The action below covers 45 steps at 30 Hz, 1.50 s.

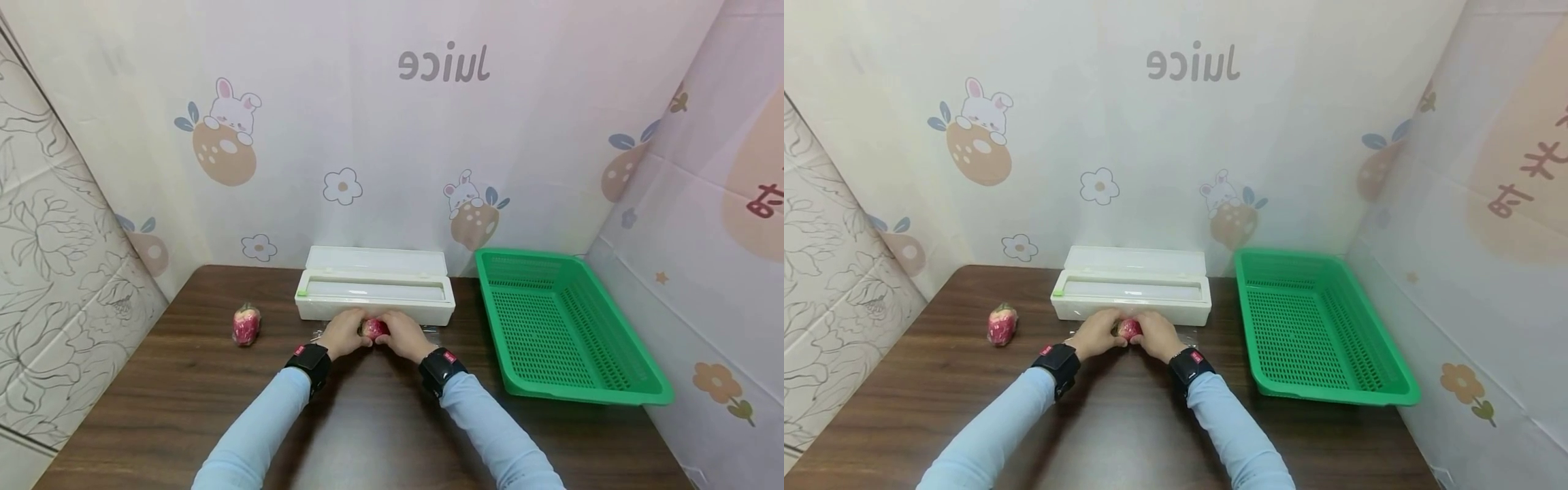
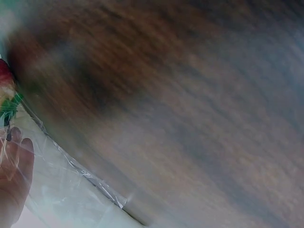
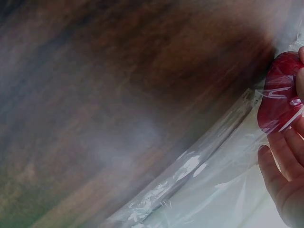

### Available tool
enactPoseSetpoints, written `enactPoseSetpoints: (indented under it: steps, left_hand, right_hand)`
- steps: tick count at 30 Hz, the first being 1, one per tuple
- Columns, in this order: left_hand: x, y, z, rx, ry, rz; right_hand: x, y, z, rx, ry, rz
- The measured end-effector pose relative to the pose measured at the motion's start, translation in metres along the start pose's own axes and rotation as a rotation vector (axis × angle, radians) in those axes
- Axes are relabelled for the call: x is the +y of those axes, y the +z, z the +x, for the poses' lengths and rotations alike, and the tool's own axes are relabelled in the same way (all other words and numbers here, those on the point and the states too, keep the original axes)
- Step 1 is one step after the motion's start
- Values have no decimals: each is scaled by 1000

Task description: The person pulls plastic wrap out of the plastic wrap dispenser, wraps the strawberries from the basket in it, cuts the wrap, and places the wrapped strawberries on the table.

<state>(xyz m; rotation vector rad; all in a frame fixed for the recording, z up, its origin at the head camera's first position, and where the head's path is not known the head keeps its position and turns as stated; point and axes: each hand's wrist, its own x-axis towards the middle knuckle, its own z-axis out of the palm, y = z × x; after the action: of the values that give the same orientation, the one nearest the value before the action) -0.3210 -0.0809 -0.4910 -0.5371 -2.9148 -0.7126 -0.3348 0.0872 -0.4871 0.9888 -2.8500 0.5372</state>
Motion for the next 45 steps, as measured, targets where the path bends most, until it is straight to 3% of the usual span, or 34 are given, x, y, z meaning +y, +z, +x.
enactPoseSetpoints:
  steps: [18,26,35,45]
  left_hand:
    - [0,3,-5,-29,-29,55]
    - [5,-3,-10,-26,7,79]
    - [9,-5,-12,7,90,119]
    - [10,-6,-15,9,39,94]
  right_hand:
    - [-4,-2,-2,-21,13,8]
    - [-3,-4,-5,-32,42,12]
    - [-1,-2,-8,15,18,32]
    - [-1,0,-12,62,20,2]
